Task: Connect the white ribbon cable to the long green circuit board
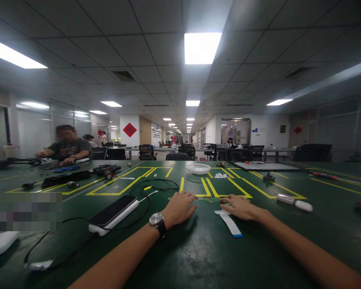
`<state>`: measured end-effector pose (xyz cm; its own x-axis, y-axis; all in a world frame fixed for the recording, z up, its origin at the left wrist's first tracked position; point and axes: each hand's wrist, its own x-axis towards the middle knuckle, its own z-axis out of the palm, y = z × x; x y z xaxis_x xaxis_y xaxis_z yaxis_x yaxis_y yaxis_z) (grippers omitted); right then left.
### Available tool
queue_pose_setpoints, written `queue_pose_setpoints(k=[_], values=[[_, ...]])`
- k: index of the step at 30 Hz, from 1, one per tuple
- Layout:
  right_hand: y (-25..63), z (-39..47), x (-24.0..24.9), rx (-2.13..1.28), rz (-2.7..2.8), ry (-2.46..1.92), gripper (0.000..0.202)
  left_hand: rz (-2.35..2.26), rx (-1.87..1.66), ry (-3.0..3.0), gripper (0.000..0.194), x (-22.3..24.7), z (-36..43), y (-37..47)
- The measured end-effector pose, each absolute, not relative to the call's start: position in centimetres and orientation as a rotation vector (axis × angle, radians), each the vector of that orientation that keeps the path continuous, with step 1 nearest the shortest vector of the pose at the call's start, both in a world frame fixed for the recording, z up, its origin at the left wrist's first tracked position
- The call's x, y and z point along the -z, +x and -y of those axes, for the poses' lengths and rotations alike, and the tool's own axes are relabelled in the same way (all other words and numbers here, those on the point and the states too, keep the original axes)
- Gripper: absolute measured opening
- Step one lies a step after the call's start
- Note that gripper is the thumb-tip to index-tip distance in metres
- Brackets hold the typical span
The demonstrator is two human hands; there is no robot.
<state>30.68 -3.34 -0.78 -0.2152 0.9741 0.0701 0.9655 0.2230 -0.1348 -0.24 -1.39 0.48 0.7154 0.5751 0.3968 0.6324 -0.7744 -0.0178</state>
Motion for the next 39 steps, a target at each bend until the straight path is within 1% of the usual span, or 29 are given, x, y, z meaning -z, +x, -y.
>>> queue_pose_setpoints(k=[3, 7, 13, 16, 18, 20, 22, 24, 27, 34, 39], values=[[30.5, 3.8, 0.3, -0.137, 2.393, -1.788, 0.068, 0.980, 0.536, -2.779, 0.032, -0.4, 1.2, -0.3], [30.0, 4.8, -0.5, -0.282, 2.434, -1.626, 0.064, 0.952, 0.489, -2.824, 0.031, -0.5, 1.3, -0.5], [26.7, 6.9, -1.2, -0.400, 2.484, -1.232, 0.037, 0.844, 0.489, -2.888, 0.031, -0.4, 1.3, -0.5], [25.0, 7.5, -1.2, -0.429, 2.491, -1.087, 0.028, 0.729, 0.460, -2.953, 0.031, 0.1, 1.3, -0.3], [24.7, 7.4, -1.2, -0.349, 2.453, -1.109, 0.024, 0.668, 0.429, -2.999, 0.034, 0.3, 1.4, -0.2], [25.2, 6.9, -1.0, -0.176, 2.363, -1.262, 0.022, 0.618, 0.414, -3.046, 0.037, 0.5, 1.6, -0.1], [26.2, 6.4, -0.8, -0.001, 2.261, -1.475, 0.024, 0.558, 0.410, -3.104, 0.039, 0.5, 1.8, 0.0], [27.2, 6.0, -0.4, 0.075, 2.205, -1.648, 0.030, 0.498, 0.414, -3.164, 0.038, 0.4, 2.0, 0.1], [27.8, 6.0, 0.1, 0.052, 2.230, -1.726, 0.030, 0.457, 0.408, -3.218, 0.035, 0.2, 2.2, 0.2], [25.9, 7.2, -0.1, -0.121, 2.323, -1.551, 0.015, 0.494, 0.375, -3.193, 0.037, 0.1, 2.3, 0.1], [24.5, 8.5, -0.4, -0.167, 2.307, -1.543, 0.015, 0.528, 0.372, -3.129, 0.042, 0.3, 2.3, -0.1]])
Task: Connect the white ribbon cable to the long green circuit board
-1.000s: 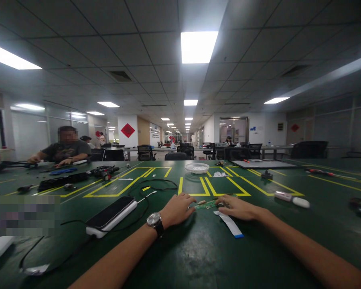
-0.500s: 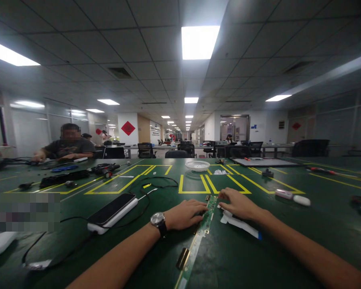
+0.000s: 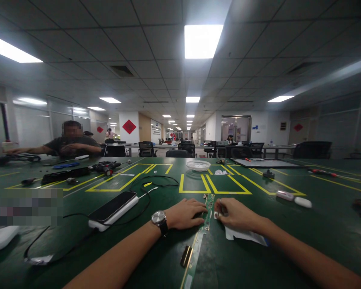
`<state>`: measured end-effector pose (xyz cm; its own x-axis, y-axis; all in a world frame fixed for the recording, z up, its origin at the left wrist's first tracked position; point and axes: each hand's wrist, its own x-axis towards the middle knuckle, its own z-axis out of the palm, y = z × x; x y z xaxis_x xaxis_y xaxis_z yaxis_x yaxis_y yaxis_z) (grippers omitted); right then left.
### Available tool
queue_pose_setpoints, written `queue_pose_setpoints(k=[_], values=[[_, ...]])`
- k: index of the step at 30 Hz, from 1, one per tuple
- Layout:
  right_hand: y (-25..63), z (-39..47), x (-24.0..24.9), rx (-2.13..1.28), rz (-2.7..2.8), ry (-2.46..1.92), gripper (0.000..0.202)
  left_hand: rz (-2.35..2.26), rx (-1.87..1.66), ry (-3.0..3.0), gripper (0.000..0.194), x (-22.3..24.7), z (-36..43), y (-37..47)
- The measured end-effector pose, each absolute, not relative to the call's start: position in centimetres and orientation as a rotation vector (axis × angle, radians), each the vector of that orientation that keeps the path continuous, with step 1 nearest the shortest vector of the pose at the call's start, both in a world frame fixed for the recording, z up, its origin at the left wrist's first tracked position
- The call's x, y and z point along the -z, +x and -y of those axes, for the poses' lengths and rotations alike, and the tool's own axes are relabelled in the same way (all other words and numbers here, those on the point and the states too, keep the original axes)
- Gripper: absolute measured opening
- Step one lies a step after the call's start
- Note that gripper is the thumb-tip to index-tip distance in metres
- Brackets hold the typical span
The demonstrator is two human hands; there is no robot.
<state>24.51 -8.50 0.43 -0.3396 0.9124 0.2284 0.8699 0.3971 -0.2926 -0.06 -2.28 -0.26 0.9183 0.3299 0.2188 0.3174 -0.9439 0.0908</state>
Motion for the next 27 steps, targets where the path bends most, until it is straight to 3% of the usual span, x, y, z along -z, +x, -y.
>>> queue_pose_setpoints(k=[8, 27], values=[[23.2, 9.0, -0.2, -0.015, 2.273, -1.595, 0.014, -0.524, -0.399, 3.053, 0.041, 0.6, 2.1, 0.1], [23.8, 7.8, 1.2, -0.128, 2.289, -1.342, 0.004, -0.440, -0.326, 2.966, 0.044, 1.5, 1.0, 0.1]])
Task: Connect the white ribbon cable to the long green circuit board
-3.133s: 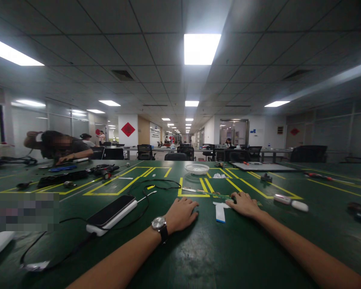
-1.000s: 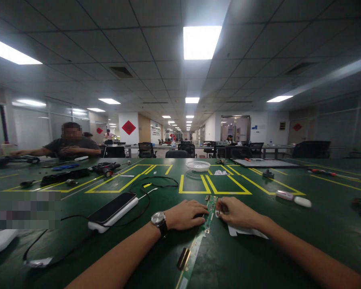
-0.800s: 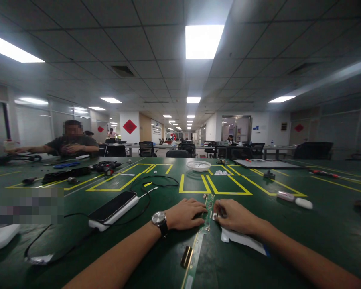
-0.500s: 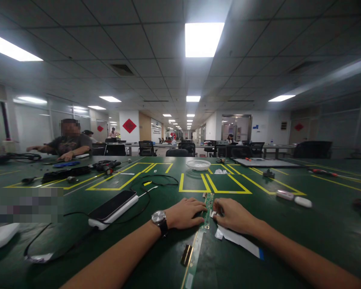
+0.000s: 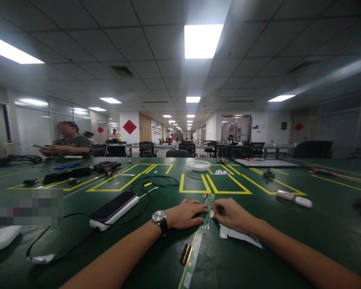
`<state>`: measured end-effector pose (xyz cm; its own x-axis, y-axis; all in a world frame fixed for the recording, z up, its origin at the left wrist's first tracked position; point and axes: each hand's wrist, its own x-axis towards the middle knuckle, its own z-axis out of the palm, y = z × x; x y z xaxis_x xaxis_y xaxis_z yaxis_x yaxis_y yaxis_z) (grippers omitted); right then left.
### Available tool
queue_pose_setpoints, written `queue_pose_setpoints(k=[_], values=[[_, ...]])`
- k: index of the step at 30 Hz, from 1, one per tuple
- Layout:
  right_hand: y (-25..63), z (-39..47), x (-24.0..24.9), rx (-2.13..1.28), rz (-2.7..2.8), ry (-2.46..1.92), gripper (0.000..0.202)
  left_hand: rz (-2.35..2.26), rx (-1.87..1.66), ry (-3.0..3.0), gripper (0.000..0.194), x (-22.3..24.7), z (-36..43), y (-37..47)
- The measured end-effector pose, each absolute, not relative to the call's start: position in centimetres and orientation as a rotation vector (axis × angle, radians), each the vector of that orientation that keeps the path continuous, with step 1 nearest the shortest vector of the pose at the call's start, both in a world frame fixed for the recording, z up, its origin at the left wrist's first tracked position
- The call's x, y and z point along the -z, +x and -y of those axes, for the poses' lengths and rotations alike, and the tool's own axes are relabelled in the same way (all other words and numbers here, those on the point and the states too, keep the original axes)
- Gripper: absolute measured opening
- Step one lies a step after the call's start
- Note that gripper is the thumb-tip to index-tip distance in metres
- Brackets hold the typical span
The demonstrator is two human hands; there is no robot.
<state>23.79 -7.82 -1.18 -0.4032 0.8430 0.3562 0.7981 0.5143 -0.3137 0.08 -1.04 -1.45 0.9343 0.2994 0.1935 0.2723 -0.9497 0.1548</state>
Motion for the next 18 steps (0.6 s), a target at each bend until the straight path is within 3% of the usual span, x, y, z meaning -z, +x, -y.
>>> queue_pose_setpoints(k=[9, 14, 18], values=[[23.7, 7.2, 1.0, -0.170, 2.307, -1.314, 0.003, -0.441, -0.326, 3.010, 0.042, 1.0, 1.6, 0.3], [24.7, 6.8, -0.1, -0.299, 2.370, -1.079, 0.030, -0.474, -0.401, 3.016, 0.036, 0.5, 1.0, 0.4], [25.0, 6.4, 0.1, -0.391, 2.470, -1.102, 0.039, -0.603, -0.611, 3.034, 0.031, 0.1, 0.2, 0.1]])
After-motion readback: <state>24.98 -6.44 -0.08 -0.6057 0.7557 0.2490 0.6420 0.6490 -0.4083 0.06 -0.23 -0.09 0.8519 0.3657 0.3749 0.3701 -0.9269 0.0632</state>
